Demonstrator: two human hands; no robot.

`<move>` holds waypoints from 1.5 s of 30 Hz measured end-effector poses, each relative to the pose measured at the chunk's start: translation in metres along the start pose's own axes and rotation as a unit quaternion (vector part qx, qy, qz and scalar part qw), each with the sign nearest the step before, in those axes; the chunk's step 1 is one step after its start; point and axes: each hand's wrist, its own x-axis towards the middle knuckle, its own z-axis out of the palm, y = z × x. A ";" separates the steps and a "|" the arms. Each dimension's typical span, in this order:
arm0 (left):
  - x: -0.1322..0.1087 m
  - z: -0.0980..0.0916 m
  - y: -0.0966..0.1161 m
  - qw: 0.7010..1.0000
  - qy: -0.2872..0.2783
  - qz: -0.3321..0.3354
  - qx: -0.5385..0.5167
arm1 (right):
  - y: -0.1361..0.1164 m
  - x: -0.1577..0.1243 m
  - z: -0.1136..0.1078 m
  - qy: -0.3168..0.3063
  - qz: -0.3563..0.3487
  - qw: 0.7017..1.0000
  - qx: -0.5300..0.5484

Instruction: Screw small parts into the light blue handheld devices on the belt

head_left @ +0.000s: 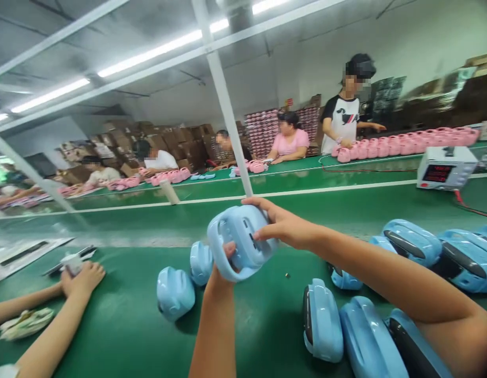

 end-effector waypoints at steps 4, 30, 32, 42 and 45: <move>-0.002 0.002 0.003 0.997 0.058 0.025 0.048 | -0.002 -0.001 -0.006 -0.011 0.001 1.000 -0.012; 0.049 -0.041 -0.083 0.827 0.080 -0.259 0.492 | 0.108 0.035 -0.083 -0.128 0.354 0.757 -0.535; 0.052 -0.048 -0.089 0.802 0.082 -0.275 0.524 | 0.131 0.033 -0.076 -0.161 0.387 0.737 -0.530; 0.052 -0.058 -0.079 0.772 0.060 -0.327 0.541 | 0.179 0.019 -0.069 -0.068 0.329 0.840 -0.426; 0.051 -0.056 -0.072 0.775 0.053 -0.330 0.537 | 0.181 0.018 -0.069 -0.009 0.296 0.883 -0.363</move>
